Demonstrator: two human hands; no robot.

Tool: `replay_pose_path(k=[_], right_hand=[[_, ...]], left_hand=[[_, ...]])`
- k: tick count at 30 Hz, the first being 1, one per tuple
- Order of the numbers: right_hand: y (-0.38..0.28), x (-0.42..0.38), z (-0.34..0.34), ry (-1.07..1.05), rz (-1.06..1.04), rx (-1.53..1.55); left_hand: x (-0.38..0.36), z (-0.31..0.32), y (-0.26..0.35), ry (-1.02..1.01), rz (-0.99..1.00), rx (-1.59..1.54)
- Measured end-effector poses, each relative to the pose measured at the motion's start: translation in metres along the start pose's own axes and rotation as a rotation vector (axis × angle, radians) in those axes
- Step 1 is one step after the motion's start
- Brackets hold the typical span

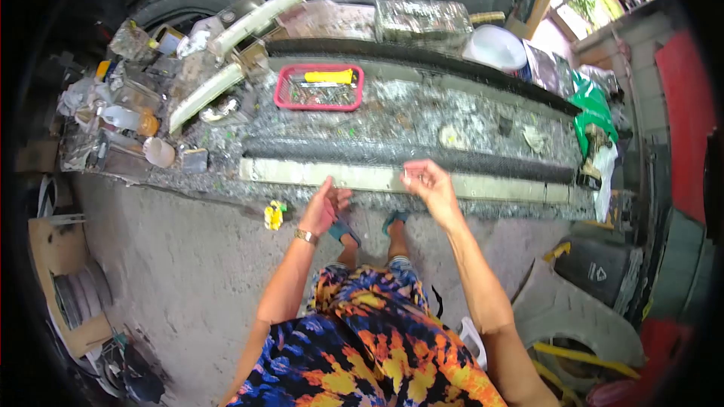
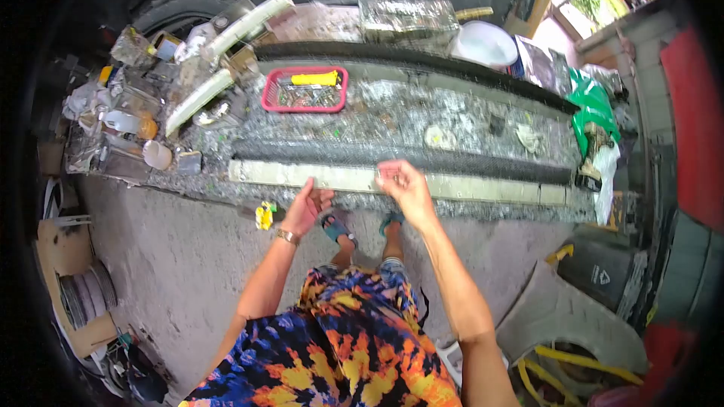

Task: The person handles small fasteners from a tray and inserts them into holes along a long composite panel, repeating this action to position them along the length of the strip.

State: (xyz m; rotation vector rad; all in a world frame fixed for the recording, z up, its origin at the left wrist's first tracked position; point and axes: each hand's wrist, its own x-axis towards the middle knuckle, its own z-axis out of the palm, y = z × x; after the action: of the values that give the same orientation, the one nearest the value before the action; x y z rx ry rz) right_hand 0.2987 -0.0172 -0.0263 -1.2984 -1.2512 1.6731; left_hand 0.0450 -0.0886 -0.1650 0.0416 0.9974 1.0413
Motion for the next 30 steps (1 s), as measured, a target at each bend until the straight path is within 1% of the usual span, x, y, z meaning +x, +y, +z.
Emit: replay_pose_path(k=[1,2,3,5,7,8,9,11,12,16,18,22,24,25,27,28,29,30], right_hand=[[0.006,0.001,0.007,0.006,0.000,0.003],[0.019,0.003,0.011,-0.030,0.035,0.037],[0.030,0.005,0.021,-0.045,0.009,0.051],[0.048,0.011,0.041,-0.058,-0.031,-0.098],[0.049,0.015,0.061,-0.105,0.005,-0.269],[0.050,0.020,0.070,-0.087,-0.031,-0.549],[0.051,0.024,0.079,-0.094,-0.034,-0.556],[0.052,0.030,0.092,-0.087,-0.340,-0.833],[0.051,0.033,0.096,-0.134,-0.374,-0.878],[0.061,0.045,0.106,-0.201,-0.381,-0.971],[0.063,0.048,0.106,-0.272,-0.424,-1.078],[0.059,0.046,0.111,-0.271,-0.416,-1.097],[0.051,0.041,0.114,-0.130,-0.163,-0.908],[0.062,0.043,0.106,-0.135,-0.165,-0.916],[0.087,0.048,0.082,-0.120,0.087,-0.135],[0.084,0.045,0.075,-0.132,0.158,-0.029],[0.084,0.044,0.071,-0.125,0.149,-0.038],[0.084,0.043,0.069,-0.122,0.152,0.019]], left_hand=[[-0.003,0.002,0.000,-0.008,0.006,-0.051],[-0.001,0.003,-0.002,0.010,0.026,-0.081],[0.006,-0.003,-0.006,0.035,0.038,-0.059],[0.008,0.002,-0.005,0.109,0.039,0.002],[0.005,0.005,-0.004,0.106,0.078,0.028],[0.004,0.005,-0.004,0.104,0.095,0.066],[0.004,0.005,-0.004,0.106,0.101,0.057],[0.004,0.006,-0.006,0.112,0.102,0.020],[0.002,0.008,-0.004,0.104,0.111,0.017],[-0.003,0.013,0.000,0.119,0.107,-0.021],[-0.004,0.013,-0.001,0.149,0.115,-0.015],[-0.004,0.010,-0.003,0.138,0.124,-0.033],[-0.003,0.009,-0.001,0.110,0.100,-0.008],[-0.004,0.010,0.000,0.109,0.102,-0.017],[-0.006,0.012,0.003,0.105,0.097,0.001],[-0.006,0.010,0.001,0.100,0.099,-0.005],[-0.005,0.009,0.000,0.106,0.095,-0.006],[-0.003,0.010,0.000,0.105,0.089,-0.003]])
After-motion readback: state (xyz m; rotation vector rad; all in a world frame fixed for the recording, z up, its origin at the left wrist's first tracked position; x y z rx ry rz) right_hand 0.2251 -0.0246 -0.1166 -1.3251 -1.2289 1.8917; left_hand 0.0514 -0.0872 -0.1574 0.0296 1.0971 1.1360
